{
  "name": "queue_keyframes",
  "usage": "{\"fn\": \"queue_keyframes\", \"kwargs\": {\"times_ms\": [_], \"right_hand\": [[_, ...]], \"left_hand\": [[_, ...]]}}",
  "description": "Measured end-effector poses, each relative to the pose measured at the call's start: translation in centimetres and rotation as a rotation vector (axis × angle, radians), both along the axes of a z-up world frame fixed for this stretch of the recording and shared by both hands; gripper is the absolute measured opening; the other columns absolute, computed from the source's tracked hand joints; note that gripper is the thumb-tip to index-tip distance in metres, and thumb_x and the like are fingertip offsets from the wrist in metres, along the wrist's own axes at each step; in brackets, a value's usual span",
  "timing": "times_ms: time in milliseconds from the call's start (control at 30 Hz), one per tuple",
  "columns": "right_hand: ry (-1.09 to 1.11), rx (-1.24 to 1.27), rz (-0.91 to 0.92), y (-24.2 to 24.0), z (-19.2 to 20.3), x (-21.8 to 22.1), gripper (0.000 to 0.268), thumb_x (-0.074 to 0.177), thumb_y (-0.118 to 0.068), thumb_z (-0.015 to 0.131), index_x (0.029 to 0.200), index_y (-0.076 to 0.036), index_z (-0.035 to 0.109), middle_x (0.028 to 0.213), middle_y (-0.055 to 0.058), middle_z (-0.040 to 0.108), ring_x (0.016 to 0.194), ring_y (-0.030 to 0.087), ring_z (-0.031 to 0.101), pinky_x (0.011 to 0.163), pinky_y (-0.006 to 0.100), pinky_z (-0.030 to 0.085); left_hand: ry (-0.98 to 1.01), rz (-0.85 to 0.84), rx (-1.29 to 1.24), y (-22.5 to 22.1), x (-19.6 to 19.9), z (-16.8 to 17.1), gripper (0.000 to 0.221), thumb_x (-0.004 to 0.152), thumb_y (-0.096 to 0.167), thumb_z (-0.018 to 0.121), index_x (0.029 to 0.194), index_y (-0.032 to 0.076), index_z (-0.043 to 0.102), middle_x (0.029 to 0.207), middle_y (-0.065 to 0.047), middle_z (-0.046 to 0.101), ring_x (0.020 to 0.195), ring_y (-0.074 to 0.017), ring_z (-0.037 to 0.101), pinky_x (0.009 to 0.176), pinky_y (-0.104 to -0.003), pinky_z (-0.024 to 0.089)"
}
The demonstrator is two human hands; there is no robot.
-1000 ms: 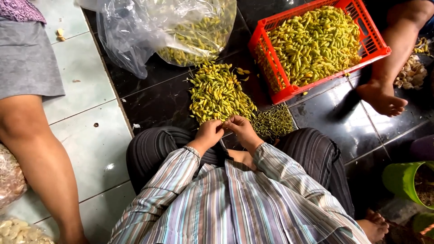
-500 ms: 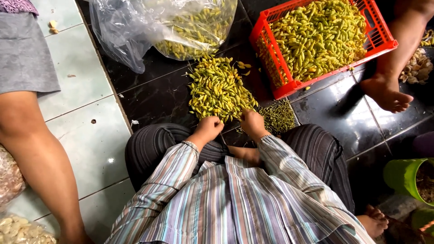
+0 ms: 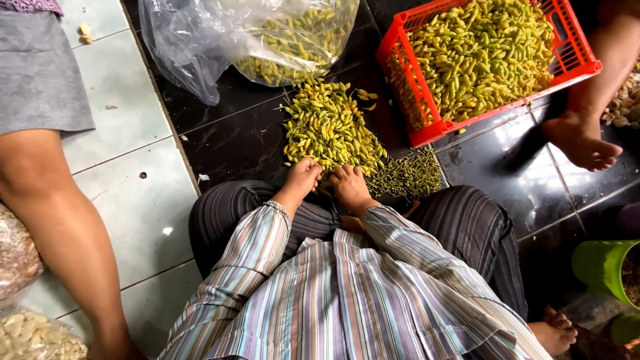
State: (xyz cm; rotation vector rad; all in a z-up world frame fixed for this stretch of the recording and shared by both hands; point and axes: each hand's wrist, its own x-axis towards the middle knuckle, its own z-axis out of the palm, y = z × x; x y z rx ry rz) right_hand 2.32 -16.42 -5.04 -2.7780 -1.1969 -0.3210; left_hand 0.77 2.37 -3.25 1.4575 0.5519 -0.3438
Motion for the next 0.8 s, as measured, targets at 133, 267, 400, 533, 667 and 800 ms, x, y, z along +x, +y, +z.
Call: {"fn": "queue_keyframes", "kwargs": {"times_ms": [133,267,400,533,667,800], "right_hand": [[-0.022,0.013,0.008,-0.1,0.4,-0.2,0.016,0.08,-0.032,0.063,0.089,-0.019,0.062,0.098,0.005,0.053,0.099,0.028,0.052,0.081,0.042,0.039],[0.0,0.044,-0.021,0.3,0.5,0.6,0.014,0.082,-0.033,0.064,0.085,-0.02,0.063,0.093,0.003,0.055,0.096,0.026,0.054,0.081,0.042,0.04],[0.389,0.239,-0.055,-0.7,4.6,1.6,0.017,0.083,-0.032,0.073,0.089,-0.019,0.064,0.087,0.003,0.062,0.094,0.028,0.065,0.079,0.043,0.046],[0.648,0.463,0.012,-1.6,7.7,1.6,0.006,0.087,-0.012,0.073,0.091,-0.01,0.068,0.082,0.011,0.07,0.087,0.037,0.069,0.077,0.048,0.052],[0.753,0.562,0.037,-1.7,9.0,1.5,0.009,0.088,-0.013,0.074,0.095,-0.009,0.07,0.083,0.014,0.071,0.087,0.04,0.07,0.076,0.05,0.054],[0.822,0.601,-0.024,-1.4,8.7,1.0,0.01,0.09,-0.013,0.074,0.096,-0.007,0.07,0.082,0.018,0.07,0.08,0.043,0.069,0.072,0.053,0.054]], "left_hand": [[-0.027,-0.026,0.077,-0.4,-0.1,-0.8,0.014,0.088,0.018,0.067,0.09,0.004,0.07,0.066,-0.011,0.067,0.048,-0.0141,0.062,0.039,-0.025,0.054],[-0.049,-0.006,0.084,0.1,0.3,-1.8,0.016,0.087,0.018,0.069,0.091,0.003,0.07,0.065,-0.01,0.065,0.048,-0.0136,0.06,0.039,-0.025,0.053],[-0.04,-0.192,0.32,0.8,0.2,-1.1,0.024,0.086,0.035,0.074,0.1,0.015,0.077,0.076,-0.004,0.071,0.068,-0.0175,0.068,0.058,-0.033,0.057],[-0.072,-0.25,0.357,-0.7,0.1,0.0,0.034,0.088,0.038,0.077,0.115,0.017,0.078,0.093,-0.007,0.076,0.09,-0.0223,0.073,0.075,-0.035,0.059],[-0.153,-0.263,0.327,-0.2,-0.3,0.0,0.016,0.089,0.027,0.076,0.1,0.016,0.081,0.085,-0.006,0.075,0.083,-0.0176,0.069,0.072,-0.033,0.056],[-0.15,-0.234,0.257,0.0,-0.6,-1.3,0.012,0.086,0.027,0.075,0.09,0.016,0.079,0.065,0.002,0.067,0.068,-0.0104,0.059,0.063,-0.026,0.048]]}}
